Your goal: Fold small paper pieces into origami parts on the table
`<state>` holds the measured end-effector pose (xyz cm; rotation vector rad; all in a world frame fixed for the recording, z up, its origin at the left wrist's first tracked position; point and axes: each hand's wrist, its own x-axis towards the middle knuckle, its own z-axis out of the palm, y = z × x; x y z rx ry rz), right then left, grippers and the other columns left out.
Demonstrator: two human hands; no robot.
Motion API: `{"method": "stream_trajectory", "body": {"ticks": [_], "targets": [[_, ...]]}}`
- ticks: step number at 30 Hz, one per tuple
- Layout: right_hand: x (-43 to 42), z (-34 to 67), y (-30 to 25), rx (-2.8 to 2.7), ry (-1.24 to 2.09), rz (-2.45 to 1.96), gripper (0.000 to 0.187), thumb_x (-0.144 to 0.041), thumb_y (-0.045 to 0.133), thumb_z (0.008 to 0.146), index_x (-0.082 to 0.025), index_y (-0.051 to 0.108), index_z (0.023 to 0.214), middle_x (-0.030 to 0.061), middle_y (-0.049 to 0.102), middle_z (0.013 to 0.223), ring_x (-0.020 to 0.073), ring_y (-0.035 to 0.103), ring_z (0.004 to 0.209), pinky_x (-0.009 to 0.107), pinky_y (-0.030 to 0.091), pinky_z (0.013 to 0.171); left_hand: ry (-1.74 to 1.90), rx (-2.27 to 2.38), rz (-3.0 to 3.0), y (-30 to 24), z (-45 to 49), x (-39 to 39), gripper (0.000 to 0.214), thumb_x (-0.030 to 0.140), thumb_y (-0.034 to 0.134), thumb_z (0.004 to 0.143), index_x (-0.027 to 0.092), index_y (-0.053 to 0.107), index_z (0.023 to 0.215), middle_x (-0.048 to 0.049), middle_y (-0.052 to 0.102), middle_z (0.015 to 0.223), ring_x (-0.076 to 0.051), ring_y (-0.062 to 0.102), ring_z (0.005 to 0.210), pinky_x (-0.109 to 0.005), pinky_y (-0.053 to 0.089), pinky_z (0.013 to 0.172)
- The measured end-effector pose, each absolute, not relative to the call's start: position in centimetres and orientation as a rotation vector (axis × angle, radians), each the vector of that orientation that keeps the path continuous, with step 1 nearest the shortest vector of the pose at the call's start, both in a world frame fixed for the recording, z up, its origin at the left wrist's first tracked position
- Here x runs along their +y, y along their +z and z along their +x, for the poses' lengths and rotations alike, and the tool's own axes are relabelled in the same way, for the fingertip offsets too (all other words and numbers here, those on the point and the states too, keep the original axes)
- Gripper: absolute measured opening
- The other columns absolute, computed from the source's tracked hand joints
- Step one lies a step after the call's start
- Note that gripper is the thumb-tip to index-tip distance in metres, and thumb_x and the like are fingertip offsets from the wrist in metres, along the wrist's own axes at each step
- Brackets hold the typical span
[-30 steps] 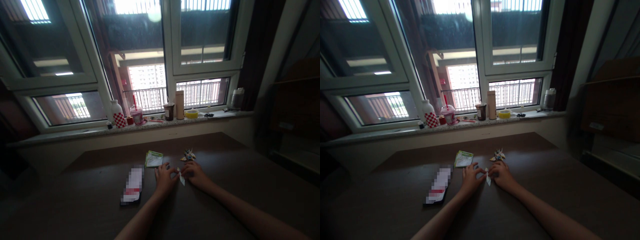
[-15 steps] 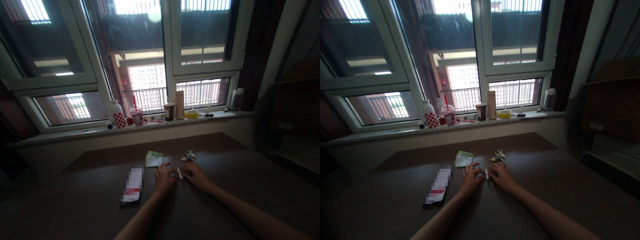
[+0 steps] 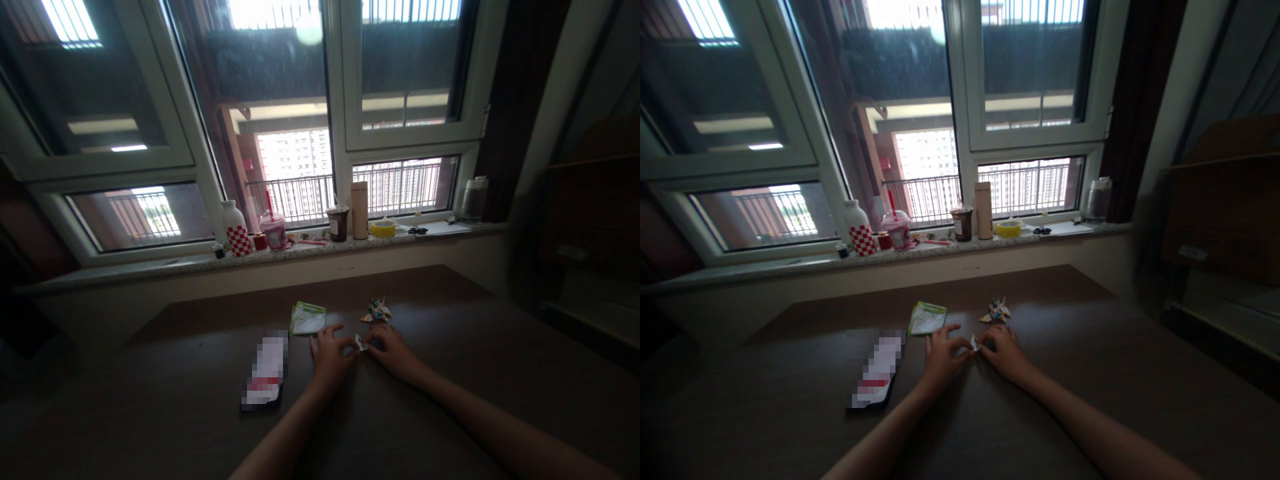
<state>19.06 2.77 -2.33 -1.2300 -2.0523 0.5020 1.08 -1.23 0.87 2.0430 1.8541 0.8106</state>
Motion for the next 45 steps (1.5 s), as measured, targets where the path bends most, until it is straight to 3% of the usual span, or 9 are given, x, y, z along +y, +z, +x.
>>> {"method": "stream_trajectory", "body": {"ticks": [8, 14, 25, 41, 45], "targets": [[2.9, 19.2, -2.4, -2.018, 0.520, -1.232, 0.012, -0.024, 0.066, 0.075, -0.022, 0.073, 0.084, 0.0085, 0.070, 0.107, 0.0270, 0.056, 0.116, 0.043, 0.036, 0.103, 0.782, 1.896, 2.089, 0.6, 1.3, -1.1, 0.011, 0.036, 0.066, 0.082, 0.035, 0.075, 0.088, 0.0001, 0.053, 0.137, -0.027, 0.039, 0.132, -0.060, 0.013, 0.115], [2.5, 18.9, -1.9, -1.990, 0.528, -1.315, 0.014, -0.033, 0.063, 0.081, -0.024, 0.074, 0.081, 0.0082, 0.070, 0.111, 0.0283, 0.055, 0.120, 0.055, 0.021, 0.110, 0.743, 1.928, 2.024, 0.8, 1.5, -0.9, 0.014, 0.037, 0.063, 0.082, 0.036, 0.075, 0.089, 0.0011, 0.050, 0.141, -0.028, 0.035, 0.135, -0.063, 0.012, 0.114], [2.8, 18.3, -1.8, -2.032, 0.454, -1.338, 0.015, -0.029, 0.057, 0.085, -0.022, 0.070, 0.085, 0.0093, 0.070, 0.113, 0.0277, 0.056, 0.119, 0.062, 0.010, 0.112, 0.666, 1.933, 2.022, 0.9, 2.0, -0.7, 0.018, 0.036, 0.056, 0.086, 0.030, 0.073, 0.089, 0.0000, 0.045, 0.147, -0.030, 0.026, 0.141, -0.071, 0.011, 0.111], [2.7, 17.8, -1.5, -2.065, 0.395, -1.361, 0.008, -0.024, 0.058, 0.083, -0.020, 0.064, 0.080, 0.0071, 0.070, 0.106, 0.0266, 0.056, 0.118, 0.061, 0.008, 0.112, 0.690, 1.959, 2.059, 0.2, 2.3, -0.2, 0.017, 0.035, 0.057, 0.086, 0.025, 0.070, 0.082, -0.0007, 0.044, 0.149, -0.032, 0.025, 0.142, -0.073, 0.010, 0.109], [2.9, 17.8, -1.7, -2.067, 0.386, -1.354, 0.007, -0.024, 0.059, 0.082, -0.020, 0.065, 0.080, 0.0065, 0.070, 0.105, 0.0264, 0.056, 0.117, 0.060, 0.010, 0.112, 0.737, 1.966, 2.050, 0.1, 2.3, -0.3, 0.015, 0.037, 0.059, 0.085, 0.027, 0.067, 0.093, -0.0017, 0.043, 0.149, -0.031, 0.027, 0.141, -0.074, 0.012, 0.108]]}}
